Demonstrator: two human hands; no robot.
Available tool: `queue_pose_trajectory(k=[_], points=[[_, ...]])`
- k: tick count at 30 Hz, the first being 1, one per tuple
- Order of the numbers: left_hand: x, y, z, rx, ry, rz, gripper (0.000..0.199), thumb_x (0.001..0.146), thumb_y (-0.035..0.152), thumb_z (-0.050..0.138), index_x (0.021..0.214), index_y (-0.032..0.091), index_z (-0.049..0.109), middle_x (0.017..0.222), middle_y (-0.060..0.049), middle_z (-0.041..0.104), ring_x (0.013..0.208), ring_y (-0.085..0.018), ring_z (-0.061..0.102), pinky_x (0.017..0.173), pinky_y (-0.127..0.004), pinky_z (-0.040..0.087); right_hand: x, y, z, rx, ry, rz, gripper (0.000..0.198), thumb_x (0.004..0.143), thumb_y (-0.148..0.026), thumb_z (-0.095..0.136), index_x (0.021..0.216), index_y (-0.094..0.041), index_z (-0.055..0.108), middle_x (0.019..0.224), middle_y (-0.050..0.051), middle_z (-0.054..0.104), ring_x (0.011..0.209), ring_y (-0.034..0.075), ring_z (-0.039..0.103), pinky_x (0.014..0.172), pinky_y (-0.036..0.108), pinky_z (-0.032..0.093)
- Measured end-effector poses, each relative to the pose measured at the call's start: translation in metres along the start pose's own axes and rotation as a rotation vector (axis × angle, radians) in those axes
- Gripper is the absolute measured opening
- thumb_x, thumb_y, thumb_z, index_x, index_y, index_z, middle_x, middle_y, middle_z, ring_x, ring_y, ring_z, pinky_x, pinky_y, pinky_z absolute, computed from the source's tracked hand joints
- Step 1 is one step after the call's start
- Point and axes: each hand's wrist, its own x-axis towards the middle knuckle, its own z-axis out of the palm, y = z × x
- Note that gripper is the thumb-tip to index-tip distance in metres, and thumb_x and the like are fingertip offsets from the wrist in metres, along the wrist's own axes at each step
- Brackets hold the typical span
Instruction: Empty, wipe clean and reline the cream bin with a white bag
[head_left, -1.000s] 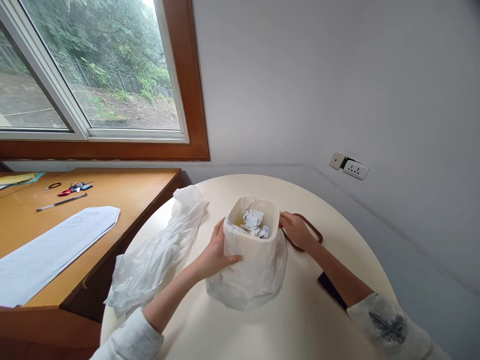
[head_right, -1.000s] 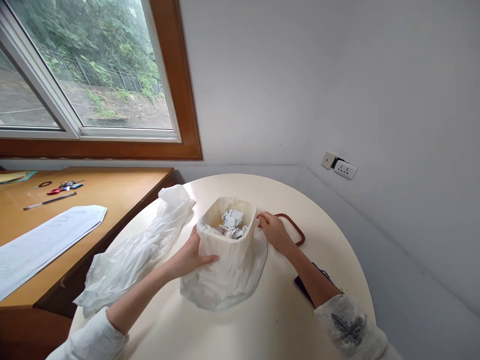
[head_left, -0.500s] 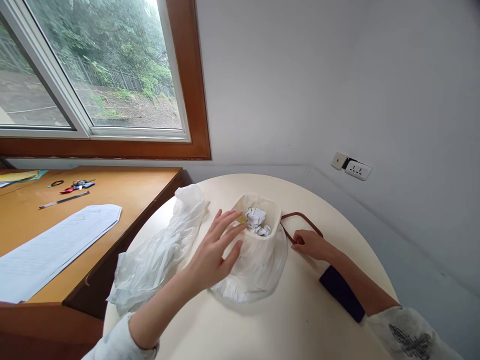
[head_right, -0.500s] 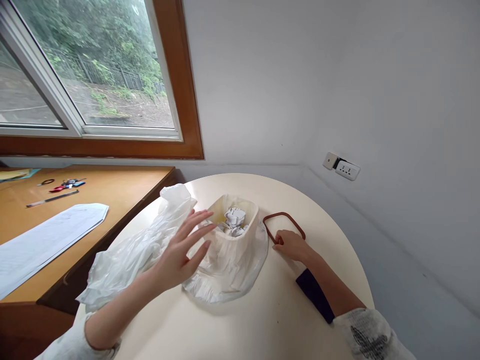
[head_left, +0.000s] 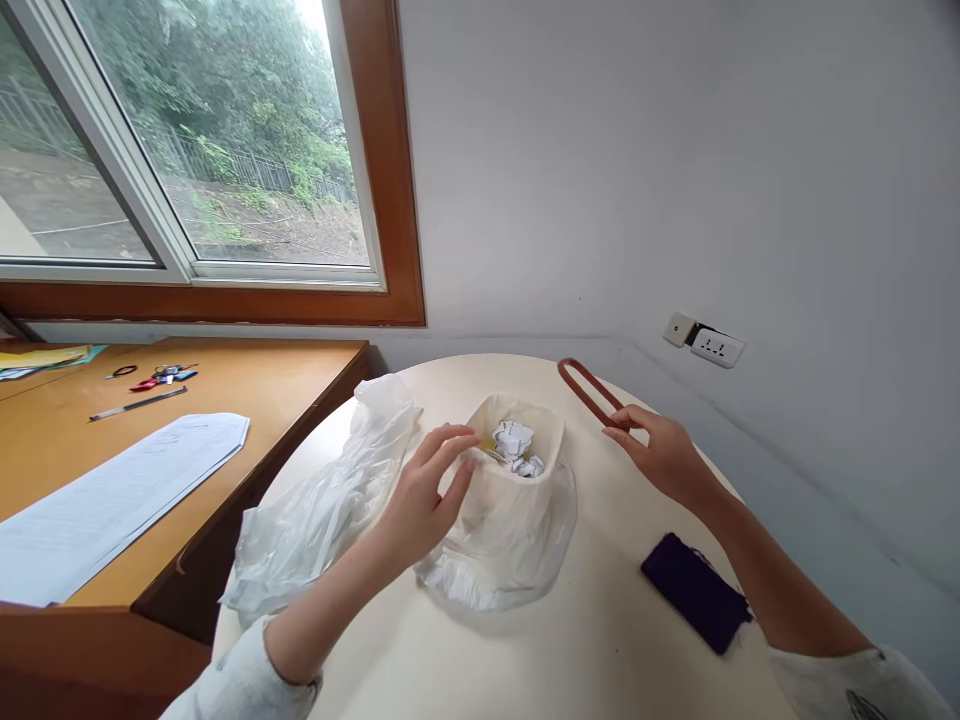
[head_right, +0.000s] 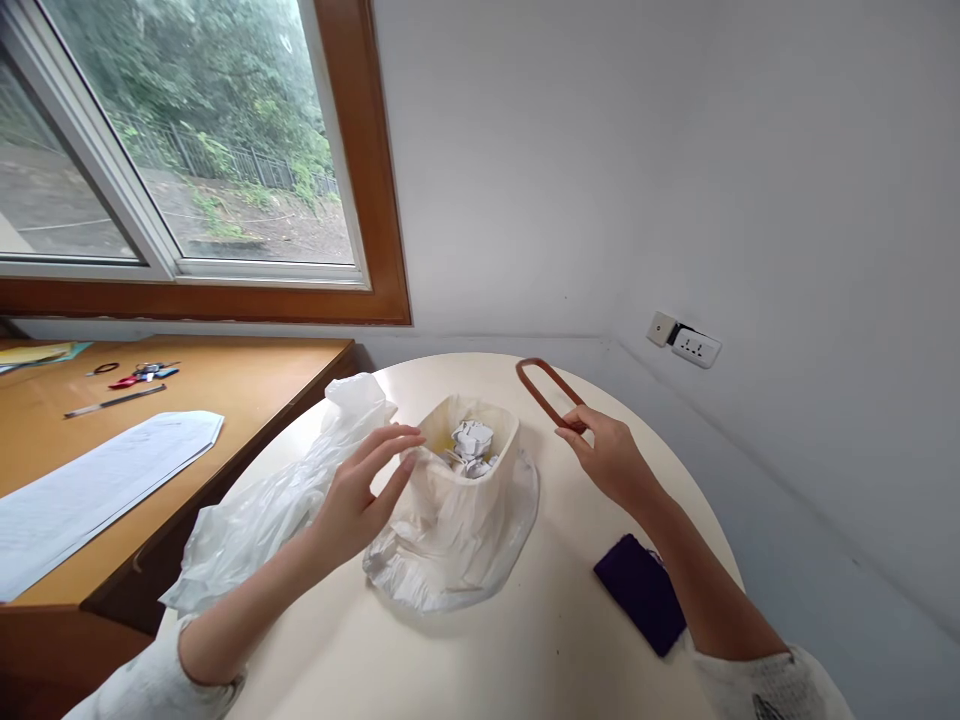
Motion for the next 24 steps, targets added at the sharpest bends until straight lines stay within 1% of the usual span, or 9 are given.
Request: queue_pose_trajectory(k=[2, 4, 6, 8, 11, 15, 20, 22, 24], points=[[0.007, -0.001, -0.004, -0.008, 0.051, -0.074, 0.022, 0.087, 0.021, 0.044, 0.107, 0.023, 0.055, 0.109, -0.007, 0.055, 0.104, -0.02, 0.053, 0.09, -0.035, 0.045, -0.003, -0.02, -0.005, -0.018, 0.054, -0.158, 0.014, 0.084, -0.034, 0.049, 0.082, -0.022, 0.056, 0.083, 0.002, 0.064, 0.078, 0.018, 0.059, 0.071, 0.032, 0.043], [0.014, -0.002, -0.006, -0.029, 0.085, -0.139, 0.023, 0.088, 0.025, 0.044, 0.108, 0.023, 0.055, 0.108, -0.006, 0.056, 0.102, -0.019, 0.054, 0.089, -0.035, 0.045, -0.007, -0.038, -0.007, -0.048, 0.079, -0.329, 0.011, 0.085, -0.03, 0.05, 0.087, -0.022, 0.057, 0.086, 0.003, 0.065, 0.081, 0.019, 0.059, 0.076, 0.034, 0.043], [0.021, -0.003, -0.007, -0.074, 0.11, -0.183, 0.028, 0.088, 0.028, 0.044, 0.115, 0.023, 0.051, 0.11, -0.006, 0.056, 0.104, -0.019, 0.053, 0.091, -0.036, 0.044, -0.011, -0.053, -0.007, -0.071, 0.06, -0.47, 0.01, 0.086, -0.026, 0.049, 0.088, -0.021, 0.057, 0.084, 0.004, 0.065, 0.081, 0.018, 0.059, 0.08, 0.036, 0.042], [0.027, -0.004, -0.007, -0.112, 0.133, -0.19, 0.034, 0.088, 0.03, 0.044, 0.122, 0.024, 0.046, 0.113, -0.006, 0.056, 0.107, -0.019, 0.052, 0.094, -0.037, 0.042, -0.014, -0.064, -0.007, -0.088, 0.004, -0.542, 0.01, 0.087, -0.023, 0.048, 0.088, -0.021, 0.057, 0.081, 0.003, 0.065, 0.079, 0.017, 0.059, 0.079, 0.036, 0.042], [0.032, -0.002, -0.007, -0.106, 0.128, -0.163, 0.038, 0.088, 0.031, 0.044, 0.125, 0.026, 0.043, 0.12, -0.006, 0.052, 0.114, -0.02, 0.048, 0.099, -0.039, 0.038, -0.016, -0.077, -0.007, -0.102, -0.068, -0.571, 0.012, 0.087, -0.021, 0.047, 0.088, -0.021, 0.058, 0.08, 0.003, 0.065, 0.077, 0.017, 0.059, 0.077, 0.034, 0.042], [0.031, 0.0, -0.009, -0.138, 0.07, -0.165, 0.035, 0.089, 0.032, 0.041, 0.123, 0.026, 0.046, 0.125, -0.005, 0.051, 0.117, -0.02, 0.045, 0.101, -0.038, 0.036, -0.017, -0.082, -0.004, -0.101, -0.101, -0.582, 0.012, 0.087, -0.02, 0.047, 0.088, -0.021, 0.058, 0.081, 0.004, 0.064, 0.077, 0.017, 0.056, 0.076, 0.034, 0.041], [0.028, -0.004, -0.007, -0.25, 0.056, -0.231, 0.037, 0.088, 0.035, 0.045, 0.122, 0.023, 0.048, 0.126, -0.006, 0.052, 0.118, -0.021, 0.045, 0.102, -0.039, 0.035, -0.016, -0.085, 0.001, -0.109, -0.072, -0.612, 0.013, 0.088, -0.02, 0.044, 0.088, -0.02, 0.057, 0.079, 0.004, 0.063, 0.074, 0.016, 0.055, 0.075, 0.033, 0.039], [0.031, -0.003, -0.004, -0.343, 0.064, -0.268, 0.04, 0.087, 0.036, 0.047, 0.124, 0.022, 0.047, 0.124, -0.007, 0.054, 0.117, -0.021, 0.047, 0.1, -0.038, 0.037, -0.015, -0.089, 0.004, -0.131, -0.044, -0.624, 0.014, 0.088, -0.02, 0.043, 0.086, -0.02, 0.057, 0.077, 0.003, 0.063, 0.072, 0.016, 0.054, 0.075, 0.034, 0.038], [0.037, 0.001, -0.002, -0.457, 0.07, -0.312, 0.045, 0.084, 0.035, 0.051, 0.126, 0.019, 0.045, 0.118, -0.008, 0.058, 0.111, -0.021, 0.052, 0.096, -0.037, 0.041, -0.014, -0.094, 0.008, -0.158, -0.005, -0.639, 0.014, 0.088, -0.02, 0.044, 0.084, -0.019, 0.057, 0.073, 0.003, 0.062, 0.07, 0.016, 0.054, 0.075, 0.033, 0.037]])
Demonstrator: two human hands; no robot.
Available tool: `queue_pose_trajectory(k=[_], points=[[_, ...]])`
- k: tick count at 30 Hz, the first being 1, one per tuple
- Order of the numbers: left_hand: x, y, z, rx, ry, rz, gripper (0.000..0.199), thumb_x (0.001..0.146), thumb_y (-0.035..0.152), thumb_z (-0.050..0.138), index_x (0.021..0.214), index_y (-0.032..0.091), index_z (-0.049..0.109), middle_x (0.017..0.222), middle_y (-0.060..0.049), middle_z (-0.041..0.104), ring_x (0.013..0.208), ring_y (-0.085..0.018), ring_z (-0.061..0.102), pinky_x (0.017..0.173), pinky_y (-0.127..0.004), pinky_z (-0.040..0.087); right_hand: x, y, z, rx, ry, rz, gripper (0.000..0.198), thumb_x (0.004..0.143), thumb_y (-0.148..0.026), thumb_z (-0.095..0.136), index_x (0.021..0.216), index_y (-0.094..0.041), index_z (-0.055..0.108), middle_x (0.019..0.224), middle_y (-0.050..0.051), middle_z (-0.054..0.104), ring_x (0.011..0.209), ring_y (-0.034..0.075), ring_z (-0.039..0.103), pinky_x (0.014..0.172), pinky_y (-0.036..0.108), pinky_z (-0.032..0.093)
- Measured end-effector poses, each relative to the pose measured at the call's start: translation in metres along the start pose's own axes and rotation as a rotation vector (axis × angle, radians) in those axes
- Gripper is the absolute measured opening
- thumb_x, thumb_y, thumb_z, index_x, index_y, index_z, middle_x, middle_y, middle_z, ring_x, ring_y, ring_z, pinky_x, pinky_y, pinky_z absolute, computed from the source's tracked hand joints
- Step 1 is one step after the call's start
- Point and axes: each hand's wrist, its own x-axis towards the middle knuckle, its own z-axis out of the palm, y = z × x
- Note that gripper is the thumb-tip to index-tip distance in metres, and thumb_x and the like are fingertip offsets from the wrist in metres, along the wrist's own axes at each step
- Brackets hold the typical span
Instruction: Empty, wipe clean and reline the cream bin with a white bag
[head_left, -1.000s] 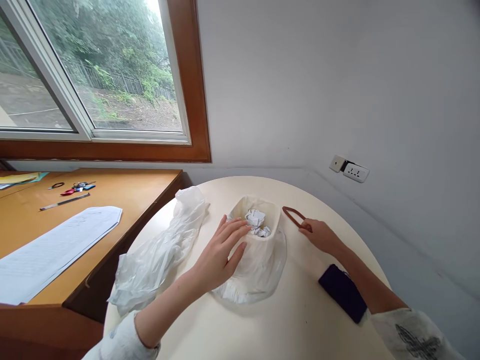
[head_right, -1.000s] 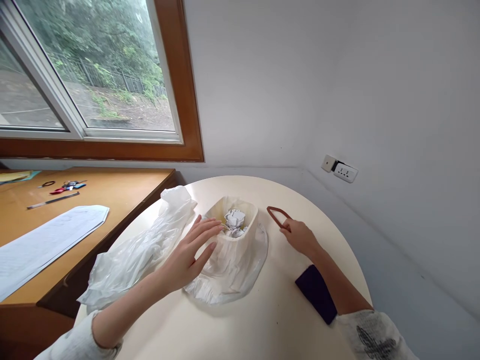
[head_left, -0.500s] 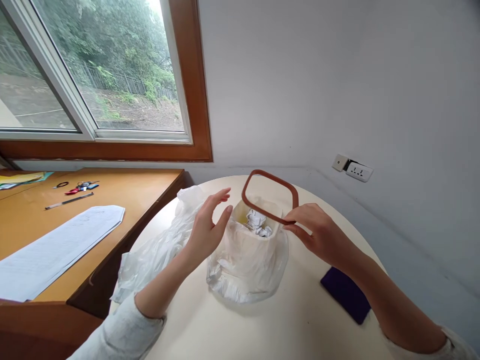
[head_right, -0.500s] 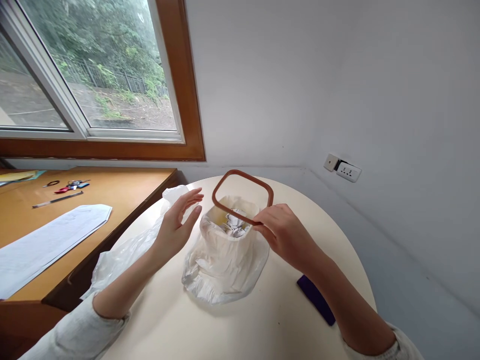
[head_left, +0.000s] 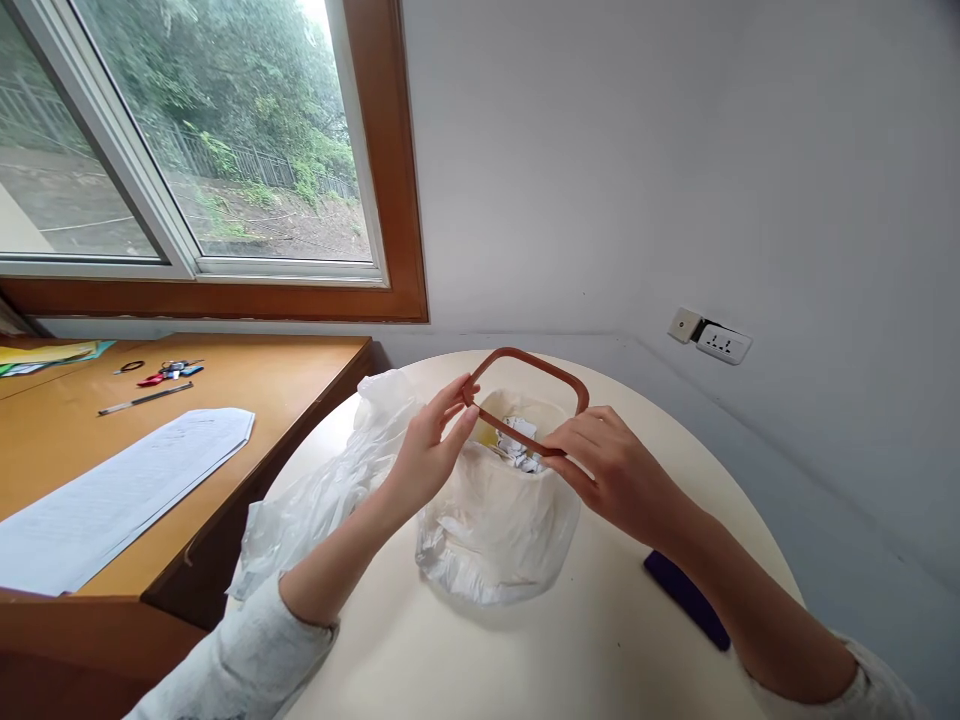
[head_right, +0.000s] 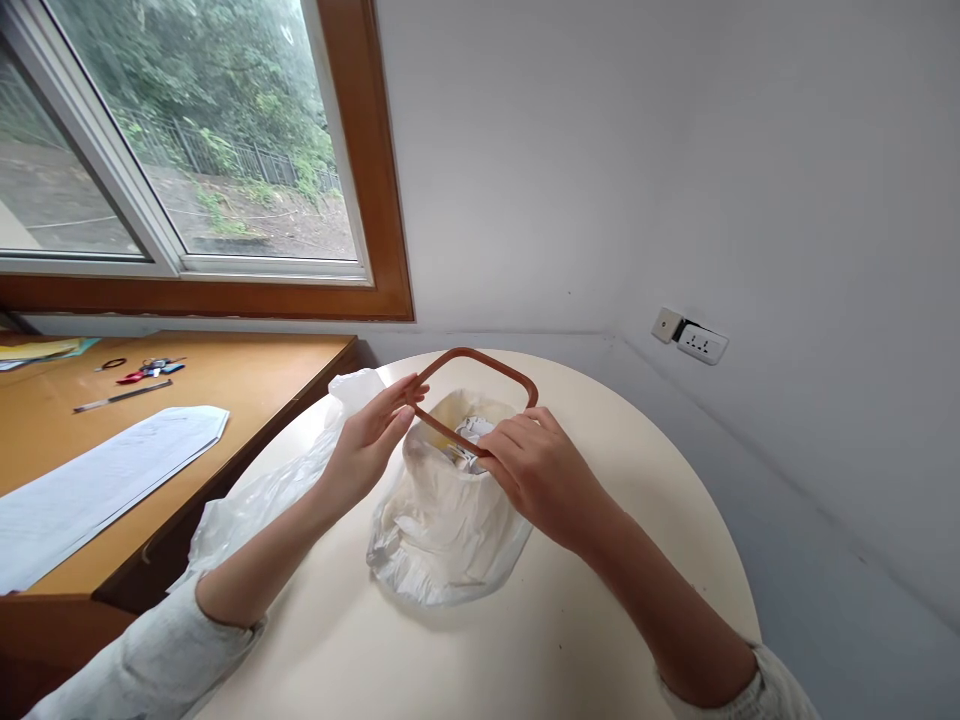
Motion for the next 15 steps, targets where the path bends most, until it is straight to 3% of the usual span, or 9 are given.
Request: queue_pose_trajectory(k=[3, 6, 10, 15], points=[[0.01, 0.012, 0.004, -0.139, -0.032, -0.089, 0.054, 0.08, 0.032, 0.058, 0.129, 0.016, 0.042, 0.093, -0.006, 0.065, 0.081, -0.017, 0.062, 0.078, -0.034, 0.05, 0.006, -0.006, 0.006, -0.034, 0.006, -0.035, 0.014, 0.088, -0.02, 0.044, 0.082, -0.018, 0.057, 0.071, 0.003, 0.061, 0.071, 0.016, 0.054, 0.074, 0.033, 0.037], [0.021, 0.021, 0.001, -0.247, -0.094, -0.167, 0.054, 0.078, 0.029, 0.058, 0.128, 0.015, 0.044, 0.074, -0.001, 0.061, 0.055, -0.01, 0.056, 0.059, -0.029, 0.05, 0.009, -0.009, 0.011, -0.036, 0.005, -0.066, 0.015, 0.089, -0.021, 0.043, 0.084, -0.017, 0.057, 0.073, 0.003, 0.062, 0.071, 0.016, 0.054, 0.075, 0.034, 0.037], [0.038, 0.021, -0.011, -0.313, -0.111, -0.25, 0.055, 0.075, 0.024, 0.058, 0.127, 0.014, 0.046, 0.064, 0.002, 0.052, 0.047, -0.007, 0.045, 0.043, -0.022, 0.039, 0.007, -0.004, 0.01, -0.011, 0.035, -0.095, 0.011, 0.087, -0.02, 0.047, 0.092, -0.018, 0.057, 0.078, 0.003, 0.065, 0.074, 0.015, 0.057, 0.079, 0.034, 0.037], [0.06, 0.004, -0.02, -0.292, -0.22, -0.327, 0.05, 0.075, 0.027, 0.057, 0.123, 0.017, 0.051, 0.064, 0.002, 0.051, 0.044, -0.004, 0.037, 0.041, -0.02, 0.028, -0.003, 0.005, 0.006, -0.032, 0.057, -0.046, 0.015, 0.088, -0.022, 0.046, 0.097, -0.02, 0.058, 0.08, 0.003, 0.065, 0.079, 0.015, 0.057, 0.088, 0.037, 0.033]])
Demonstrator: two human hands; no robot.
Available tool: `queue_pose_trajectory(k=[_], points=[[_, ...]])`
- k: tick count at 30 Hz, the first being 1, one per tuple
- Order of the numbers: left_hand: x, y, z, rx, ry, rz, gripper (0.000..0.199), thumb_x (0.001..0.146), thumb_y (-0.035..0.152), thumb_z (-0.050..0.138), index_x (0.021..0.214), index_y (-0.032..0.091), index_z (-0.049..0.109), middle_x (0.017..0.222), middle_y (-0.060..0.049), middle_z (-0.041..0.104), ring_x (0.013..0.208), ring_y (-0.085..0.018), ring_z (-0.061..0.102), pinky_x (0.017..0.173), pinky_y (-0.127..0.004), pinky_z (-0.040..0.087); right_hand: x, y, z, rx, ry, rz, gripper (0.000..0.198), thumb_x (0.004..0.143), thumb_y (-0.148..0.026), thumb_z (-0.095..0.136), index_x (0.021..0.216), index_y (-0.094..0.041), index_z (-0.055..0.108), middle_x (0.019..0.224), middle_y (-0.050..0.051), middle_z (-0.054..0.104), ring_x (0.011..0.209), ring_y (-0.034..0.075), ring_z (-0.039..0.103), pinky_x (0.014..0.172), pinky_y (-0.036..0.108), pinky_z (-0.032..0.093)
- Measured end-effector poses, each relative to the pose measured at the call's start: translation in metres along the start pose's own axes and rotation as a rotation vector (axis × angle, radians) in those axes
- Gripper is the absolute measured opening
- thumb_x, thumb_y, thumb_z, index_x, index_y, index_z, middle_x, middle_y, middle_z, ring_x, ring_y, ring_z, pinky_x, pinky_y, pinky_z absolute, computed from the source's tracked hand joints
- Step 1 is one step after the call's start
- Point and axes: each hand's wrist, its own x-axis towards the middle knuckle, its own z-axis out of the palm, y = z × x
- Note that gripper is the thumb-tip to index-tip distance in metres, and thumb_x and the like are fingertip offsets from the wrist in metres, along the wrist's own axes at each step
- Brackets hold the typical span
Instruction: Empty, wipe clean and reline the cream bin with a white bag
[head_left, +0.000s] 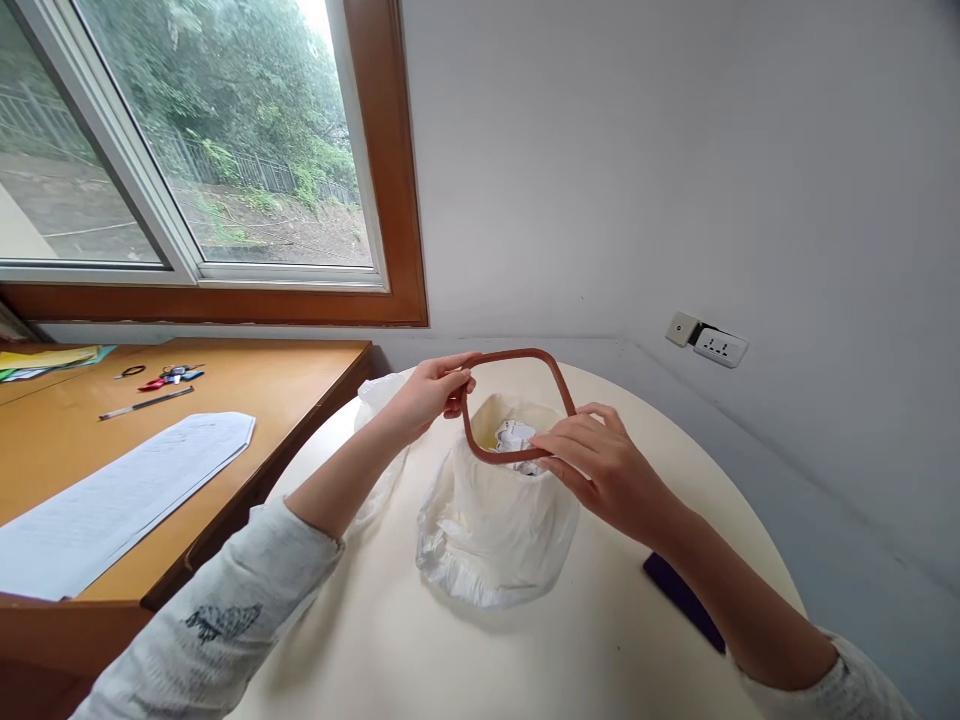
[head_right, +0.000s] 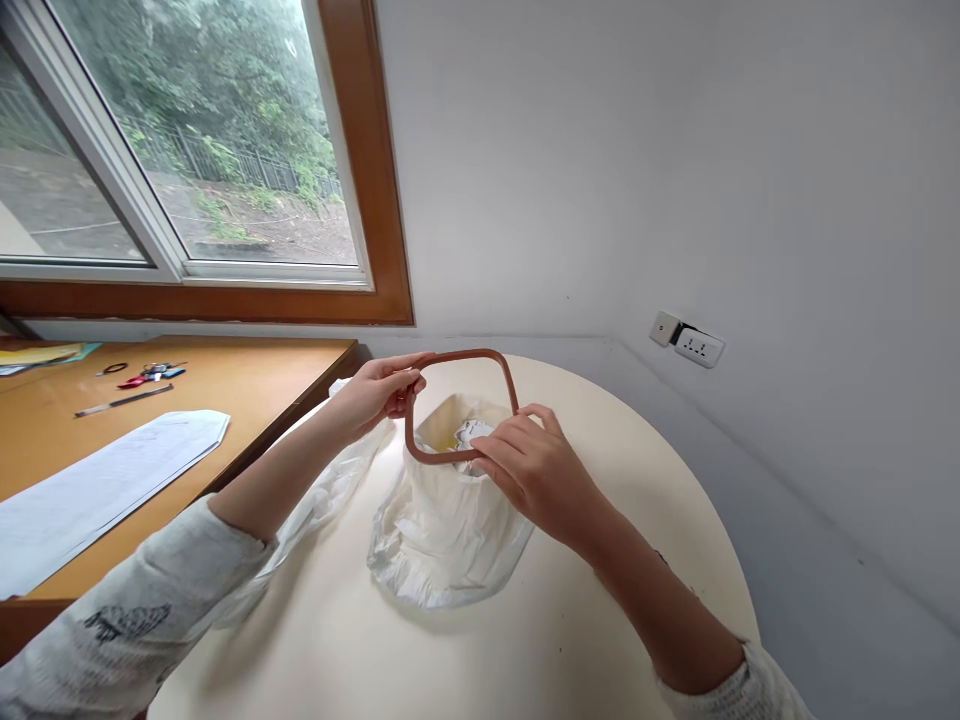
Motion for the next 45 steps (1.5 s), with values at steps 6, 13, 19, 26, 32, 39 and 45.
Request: queue_pose_trajectory(k=[6, 13, 19, 26, 32, 39, 45], points=[[0.015, -0.008, 0.01, 0.292, -0.029, -0.014, 0.041, 0.076, 0.03, 0.056, 0.115, 0.017, 0.058, 0.089, -0.006, 0.066, 0.066, -0.012, 0.055, 0.059, -0.025, 0.043, -0.005, -0.019, 0.017, 0.022, 0.059, 0.079, 0.012, 0.088, -0.021, 0.046, 0.086, -0.019, 0.058, 0.073, 0.001, 0.064, 0.073, 0.014, 0.056, 0.09, 0.038, 0.028], [0.023, -0.022, 0.017, 0.493, -0.011, 0.087, 0.034, 0.076, 0.021, 0.052, 0.108, 0.022, 0.062, 0.118, -0.004, 0.061, 0.111, -0.023, 0.053, 0.093, -0.036, 0.04, 0.003, -0.04, 0.041, 0.061, 0.164, 0.216, 0.01, 0.086, -0.021, 0.047, 0.083, -0.021, 0.057, 0.084, 0.002, 0.065, 0.085, 0.017, 0.057, 0.097, 0.044, 0.023], [0.029, -0.035, 0.018, 0.574, -0.006, 0.064, 0.037, 0.075, 0.02, 0.049, 0.11, 0.019, 0.061, 0.12, -0.007, 0.059, 0.115, -0.027, 0.05, 0.096, -0.042, 0.038, 0.003, -0.038, 0.05, 0.109, 0.15, 0.315, 0.015, 0.087, -0.025, 0.045, 0.083, -0.022, 0.059, 0.098, 0.005, 0.061, 0.096, 0.018, 0.055, 0.104, 0.049, 0.018], [0.026, -0.033, 0.018, 0.662, -0.167, -0.007, 0.041, 0.077, 0.019, 0.04, 0.115, 0.02, 0.058, 0.114, -0.003, 0.063, 0.107, -0.023, 0.056, 0.091, -0.033, 0.043, -0.003, -0.032, 0.055, 0.199, 0.158, 0.33, 0.019, 0.089, -0.021, 0.039, 0.092, -0.021, 0.058, 0.1, 0.006, 0.059, 0.104, 0.017, 0.052, 0.106, 0.047, 0.02], [0.029, -0.041, 0.02, 0.881, -0.107, -0.026, 0.049, 0.08, 0.018, 0.035, 0.128, 0.016, 0.046, 0.13, -0.006, 0.051, 0.118, -0.022, 0.047, 0.094, -0.03, 0.039, -0.008, -0.031, 0.063, 0.157, 0.164, 0.318, 0.022, 0.088, -0.018, 0.038, 0.093, -0.021, 0.059, 0.103, 0.007, 0.058, 0.103, 0.018, 0.052, 0.105, 0.047, 0.022], [0.028, -0.041, 0.023, 1.01, -0.112, -0.074, 0.054, 0.075, 0.015, 0.04, 0.129, 0.015, 0.044, 0.118, -0.013, 0.059, 0.103, -0.028, 0.058, 0.078, -0.032, 0.046, -0.009, -0.031, 0.068, 0.132, 0.221, 0.301, 0.023, 0.086, -0.017, 0.04, 0.092, -0.021, 0.061, 0.101, 0.006, 0.059, 0.1, 0.019, 0.053, 0.101, 0.045, 0.028], [0.025, -0.046, 0.025, 1.049, -0.067, -0.058, 0.056, 0.073, 0.016, 0.042, 0.13, 0.016, 0.043, 0.105, -0.013, 0.065, 0.083, -0.026, 0.064, 0.063, -0.028, 0.046, -0.011, -0.029, 0.073, 0.101, 0.258, 0.294, 0.022, 0.084, -0.017, 0.041, 0.084, -0.022, 0.062, 0.086, 0.003, 0.06, 0.093, 0.018, 0.054, 0.1, 0.045, 0.03]])
